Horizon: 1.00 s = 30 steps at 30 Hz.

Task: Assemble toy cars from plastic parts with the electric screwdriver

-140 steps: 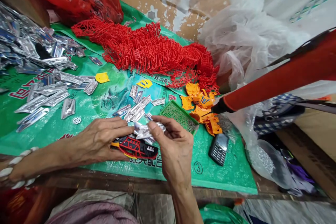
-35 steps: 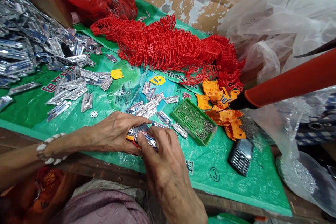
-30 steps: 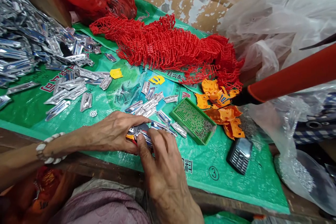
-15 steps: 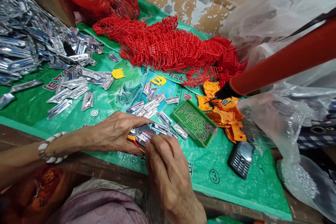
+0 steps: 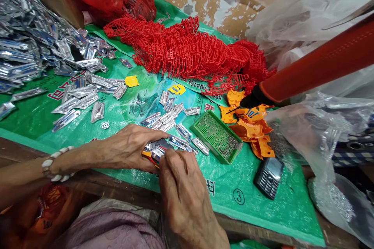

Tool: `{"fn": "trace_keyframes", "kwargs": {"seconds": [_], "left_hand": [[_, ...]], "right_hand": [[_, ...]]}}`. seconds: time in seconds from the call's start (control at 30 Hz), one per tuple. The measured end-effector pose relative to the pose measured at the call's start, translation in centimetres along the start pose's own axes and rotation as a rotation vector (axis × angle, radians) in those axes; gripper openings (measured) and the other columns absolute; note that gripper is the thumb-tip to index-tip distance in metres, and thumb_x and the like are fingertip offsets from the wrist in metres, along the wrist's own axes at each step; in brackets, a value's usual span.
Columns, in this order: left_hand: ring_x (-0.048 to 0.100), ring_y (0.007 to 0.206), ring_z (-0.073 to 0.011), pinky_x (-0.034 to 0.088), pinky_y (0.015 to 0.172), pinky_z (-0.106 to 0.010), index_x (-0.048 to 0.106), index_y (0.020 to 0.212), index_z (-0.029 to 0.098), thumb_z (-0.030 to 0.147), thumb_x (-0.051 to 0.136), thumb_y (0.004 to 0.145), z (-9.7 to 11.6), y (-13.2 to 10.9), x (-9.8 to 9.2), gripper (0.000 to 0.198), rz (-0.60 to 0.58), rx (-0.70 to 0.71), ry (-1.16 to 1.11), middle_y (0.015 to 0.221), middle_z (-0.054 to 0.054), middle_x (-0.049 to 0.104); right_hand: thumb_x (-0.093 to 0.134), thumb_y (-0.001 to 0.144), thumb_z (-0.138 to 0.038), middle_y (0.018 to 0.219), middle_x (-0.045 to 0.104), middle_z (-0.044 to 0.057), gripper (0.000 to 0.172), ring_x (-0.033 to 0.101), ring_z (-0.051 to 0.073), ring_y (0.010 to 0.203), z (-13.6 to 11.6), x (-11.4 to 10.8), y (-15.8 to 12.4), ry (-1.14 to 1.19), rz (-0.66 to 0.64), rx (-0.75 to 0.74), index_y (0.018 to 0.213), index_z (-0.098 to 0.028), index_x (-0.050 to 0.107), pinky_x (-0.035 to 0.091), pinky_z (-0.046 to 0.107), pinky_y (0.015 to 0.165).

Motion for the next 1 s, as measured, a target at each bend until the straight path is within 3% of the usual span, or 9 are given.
{"fn": "trace_keyframes", "kwargs": {"seconds": [0.17, 0.3, 0.53, 0.7, 0.87, 1.0], "left_hand": [[0.075, 0.091, -0.0273, 0.049, 0.072, -0.029, 0.064, 0.120, 0.014, 0.046, 0.080, 0.082, -0.1, -0.1, 0.3, 0.052, -0.011, 0.006, 0.014, 0.104, -0.010, 0.077], [0.075, 0.092, -0.0294, 0.049, 0.072, -0.031, 0.064, 0.120, 0.013, 0.047, 0.080, 0.081, -0.3, -0.1, 0.4, 0.054, -0.003, 0.012, 0.017, 0.103, -0.010, 0.077], [0.074, 0.083, -0.0260, 0.045, 0.066, -0.028, 0.066, 0.116, 0.012, 0.048, 0.084, 0.078, 0.0, -0.2, -0.1, 0.055, 0.042, 0.033, 0.012, 0.096, -0.008, 0.077], [0.073, 0.081, -0.0231, 0.046, 0.066, -0.026, 0.067, 0.118, 0.015, 0.043, 0.082, 0.081, 0.3, -0.6, -0.4, 0.048, 0.095, 0.113, -0.035, 0.095, -0.006, 0.077], [0.074, 0.097, -0.0274, 0.054, 0.079, -0.031, 0.061, 0.132, 0.014, 0.045, 0.079, 0.083, 0.3, -1.0, -0.2, 0.061, 0.092, 0.139, -0.030, 0.113, -0.011, 0.076], [0.071, 0.111, -0.0298, 0.055, 0.092, -0.037, 0.058, 0.137, 0.012, 0.052, 0.064, 0.092, 0.3, -1.0, -0.4, 0.061, 0.069, 0.123, -0.048, 0.124, -0.014, 0.073]], "right_hand": [[0.054, 0.090, -0.001, 0.113, 0.064, 0.018, 0.035, 0.057, 0.027, 0.104, -0.8, 0.4, 0.7, -0.077, -0.082, -0.053, 0.126, -0.002, 0.058, 0.057, 0.039, 0.083], [0.055, 0.092, -0.002, 0.113, 0.065, 0.015, 0.033, 0.059, 0.024, 0.102, -0.1, 0.0, 0.4, 0.004, -0.008, -0.029, 0.124, -0.006, 0.060, 0.057, 0.037, 0.084], [0.059, 0.090, 0.001, 0.115, 0.068, 0.010, 0.040, 0.064, 0.017, 0.107, 2.6, 0.7, -0.7, 0.324, 0.048, 0.136, 0.126, -0.016, 0.060, 0.058, 0.029, 0.090], [0.065, 0.090, -0.009, 0.115, 0.067, 0.009, 0.023, 0.064, 0.019, 0.108, 3.7, 0.0, -0.3, 0.277, 0.106, 0.238, 0.110, -0.021, 0.067, 0.057, 0.033, 0.090], [0.074, 0.086, -0.023, 0.101, 0.071, 0.003, 0.025, 0.068, 0.016, 0.094, 5.8, 0.9, -0.4, 0.479, 0.097, 0.463, 0.110, -0.022, 0.066, 0.057, 0.028, 0.082], [0.081, 0.080, -0.031, 0.094, 0.070, 0.003, 0.017, 0.068, 0.017, 0.090, 7.1, 1.8, -0.9, 0.646, 0.128, 0.569, 0.094, -0.023, 0.075, 0.056, 0.028, 0.077]]}}
Point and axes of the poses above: each hand's wrist, its own y-axis towards the middle knuckle, its own x-axis out of the palm, z = x × y, the point moved 10 cm from there along y, towards the middle knuckle
